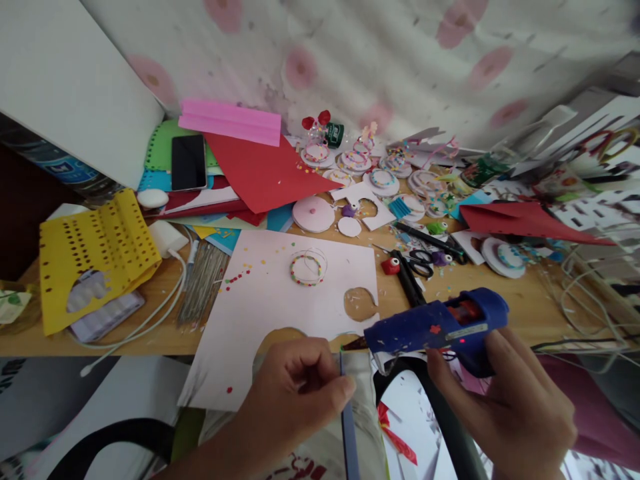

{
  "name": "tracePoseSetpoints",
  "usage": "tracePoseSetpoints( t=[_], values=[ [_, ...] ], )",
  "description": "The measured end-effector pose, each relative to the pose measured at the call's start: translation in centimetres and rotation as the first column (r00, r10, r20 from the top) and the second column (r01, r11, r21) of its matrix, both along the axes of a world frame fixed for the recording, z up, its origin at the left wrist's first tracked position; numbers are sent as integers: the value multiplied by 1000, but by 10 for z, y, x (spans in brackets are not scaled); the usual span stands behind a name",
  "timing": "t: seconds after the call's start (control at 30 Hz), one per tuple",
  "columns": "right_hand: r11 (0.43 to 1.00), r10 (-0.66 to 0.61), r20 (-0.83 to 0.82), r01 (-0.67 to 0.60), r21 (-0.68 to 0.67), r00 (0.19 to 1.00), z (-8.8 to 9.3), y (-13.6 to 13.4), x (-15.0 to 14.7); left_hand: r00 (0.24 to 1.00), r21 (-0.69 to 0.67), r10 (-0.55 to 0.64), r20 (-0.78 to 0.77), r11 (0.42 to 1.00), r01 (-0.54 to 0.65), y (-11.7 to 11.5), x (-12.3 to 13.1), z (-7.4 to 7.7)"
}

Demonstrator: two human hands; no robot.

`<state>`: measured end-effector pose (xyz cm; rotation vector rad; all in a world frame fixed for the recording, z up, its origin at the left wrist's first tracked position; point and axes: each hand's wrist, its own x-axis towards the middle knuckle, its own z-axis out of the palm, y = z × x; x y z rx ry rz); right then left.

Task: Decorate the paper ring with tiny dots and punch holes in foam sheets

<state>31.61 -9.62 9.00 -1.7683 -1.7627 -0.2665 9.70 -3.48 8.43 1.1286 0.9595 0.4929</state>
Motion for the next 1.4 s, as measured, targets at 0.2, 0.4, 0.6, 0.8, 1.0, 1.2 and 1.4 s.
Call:
tracePoseSetpoints(
  t=[0.2,0.4,0.6,0.8,1.0,1.2,1.4],
  values=[
    [1000,6,-12,-6,20,1000,2,2,-2,1000,-2,6,-7,1000,-6,1,0,2],
    [999,4,7,-4,46,1000,-2,2,2,1000,0,13,0,1000,-13,1,0,-2],
    [999,-36,34,35,25,999,-2,2,2,1000,-7,2,2,1000,-2,2,-1,-2],
    [999,4,19,-4,50,1000,-4,1,5,1000,-61,-15,26,998,16,1,-1,0],
    [999,-49,-14,49,5,999,-6,0,4,1000,-77,-9,17,997,11,2,0,-1],
    [999,-39,-100,37,-19,994,-8,3,4,1000,-83,-3,26,997,5,5,3,-4],
    [997,2,-179,-16,-78,984,-18,6,10,1000,-67,-16,17,998,17,8,4,-3]
  ],
)
